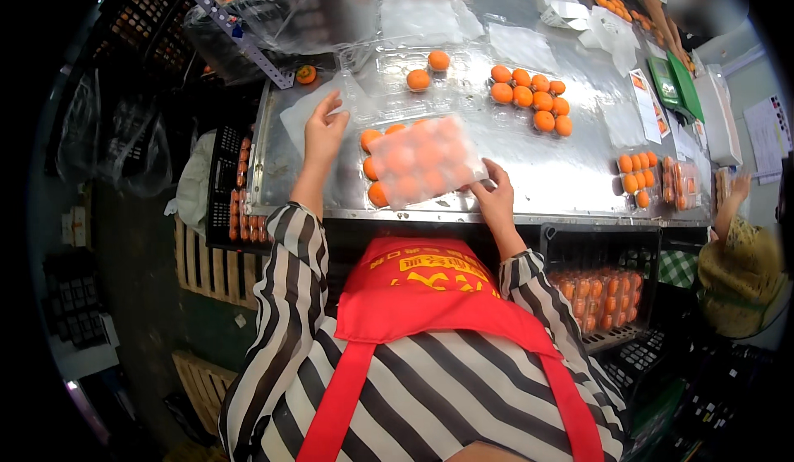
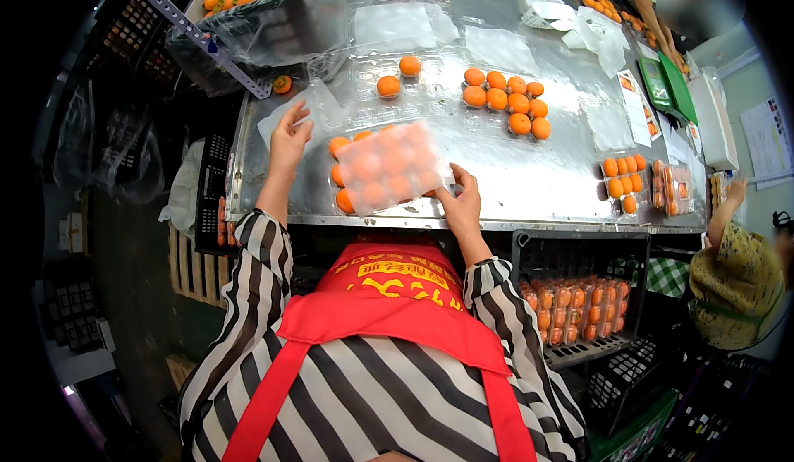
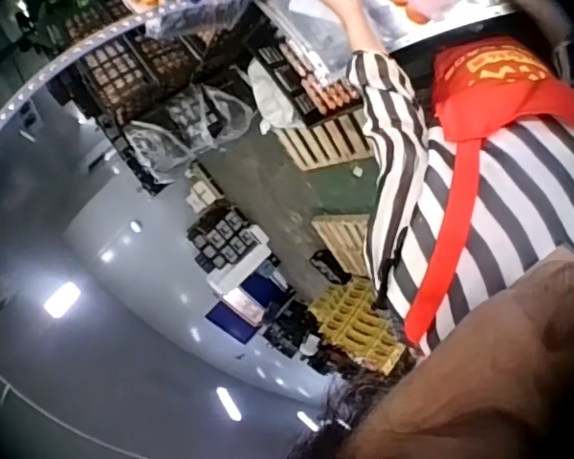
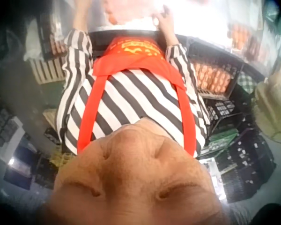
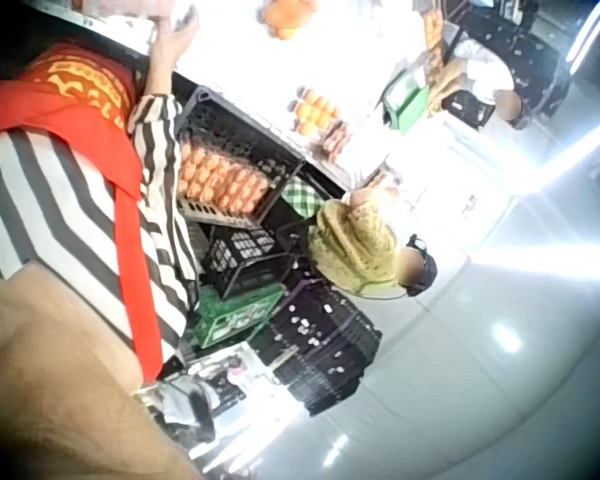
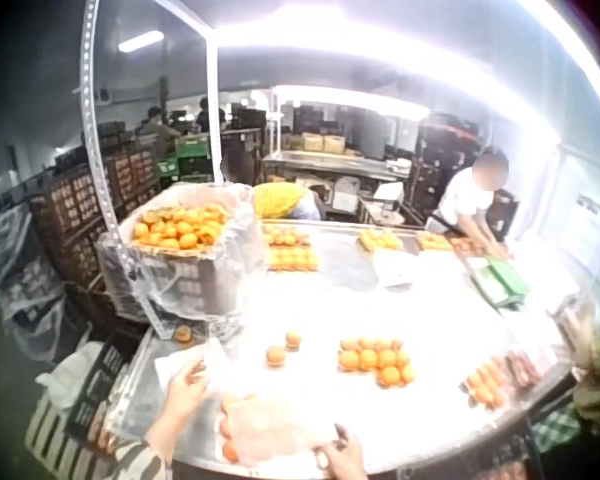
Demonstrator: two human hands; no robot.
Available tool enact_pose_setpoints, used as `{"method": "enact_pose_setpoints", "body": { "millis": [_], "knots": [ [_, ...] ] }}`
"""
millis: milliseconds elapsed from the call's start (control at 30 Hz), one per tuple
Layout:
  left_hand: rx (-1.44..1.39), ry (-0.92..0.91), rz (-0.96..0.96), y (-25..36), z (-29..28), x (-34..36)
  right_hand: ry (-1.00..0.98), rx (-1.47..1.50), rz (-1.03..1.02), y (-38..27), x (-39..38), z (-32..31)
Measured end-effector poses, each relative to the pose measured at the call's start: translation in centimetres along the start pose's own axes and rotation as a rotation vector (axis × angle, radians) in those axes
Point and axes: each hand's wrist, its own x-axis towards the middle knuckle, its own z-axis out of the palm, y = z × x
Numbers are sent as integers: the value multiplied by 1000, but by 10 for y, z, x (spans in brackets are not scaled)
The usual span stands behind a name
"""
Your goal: The person sorts persimmons on a metal table, removing stems and arranging the fruit into clear plastic trays. The person handles the fruit one by one, inspecting each item before placing it into the packaging.
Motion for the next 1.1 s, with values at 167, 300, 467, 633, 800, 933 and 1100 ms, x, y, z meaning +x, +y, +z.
{"method": "enact_pose_setpoints", "body": {
  "millis": [167, 300, 467, 633, 800, 933, 1100],
  "knots": [
    [42, -71, 71, -32, 1, -12, 95, -183, -184, -43, 14, 4],
    [113, -157, 47, -39, -3, -24, -4, -230, -293, -56, 43, 10],
    [372, -267, 289, -39, -12, -26, 29, -112, -257, -83, 80, 26],
    [261, -271, 228, -28, -13, -6, 51, -293, -214, -133, 124, 37],
    [34, -191, 39, -41, -7, 13, 90, -317, -190, -145, 150, 46],
    [122, -131, 139, -21, -2, 8, 96, -403, -139, -149, 168, 46],
    [182, -188, 421, 17, 20, -7, 133, -574, -115, -162, 182, 58]
  ]
}}
